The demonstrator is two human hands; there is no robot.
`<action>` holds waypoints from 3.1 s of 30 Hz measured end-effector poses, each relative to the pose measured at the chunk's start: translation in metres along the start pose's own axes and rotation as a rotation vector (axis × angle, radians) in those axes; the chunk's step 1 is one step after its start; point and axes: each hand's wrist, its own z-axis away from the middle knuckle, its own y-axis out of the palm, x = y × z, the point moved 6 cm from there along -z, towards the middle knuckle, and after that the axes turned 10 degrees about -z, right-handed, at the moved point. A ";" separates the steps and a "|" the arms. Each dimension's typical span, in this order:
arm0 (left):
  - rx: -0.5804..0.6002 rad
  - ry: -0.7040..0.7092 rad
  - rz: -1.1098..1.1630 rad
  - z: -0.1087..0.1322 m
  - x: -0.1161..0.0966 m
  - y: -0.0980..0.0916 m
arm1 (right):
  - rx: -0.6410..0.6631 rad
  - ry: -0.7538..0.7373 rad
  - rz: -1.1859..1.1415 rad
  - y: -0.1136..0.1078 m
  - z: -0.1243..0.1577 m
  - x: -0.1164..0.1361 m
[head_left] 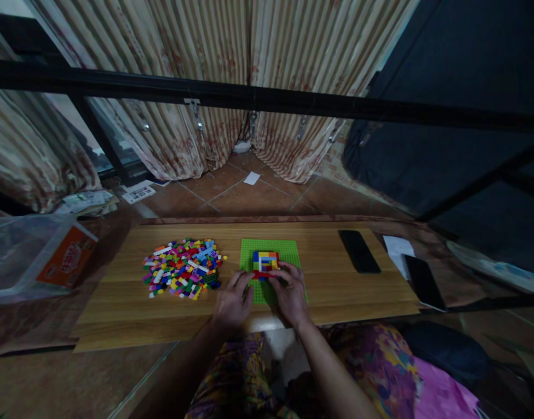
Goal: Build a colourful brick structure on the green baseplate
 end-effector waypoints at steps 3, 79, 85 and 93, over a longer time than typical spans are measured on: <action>0.023 -0.004 -0.014 0.002 0.000 0.009 | 0.032 -0.032 0.055 0.000 -0.001 -0.004; -0.176 -0.133 -0.230 0.041 0.025 -0.048 | -0.089 -0.158 0.548 -0.109 -0.035 -0.088; -0.168 -0.333 -0.363 0.020 0.069 -0.093 | -0.111 -0.279 0.658 -0.111 -0.034 -0.101; 0.057 -0.199 -0.460 -0.028 0.062 -0.065 | -0.138 -0.311 0.622 -0.113 -0.033 -0.098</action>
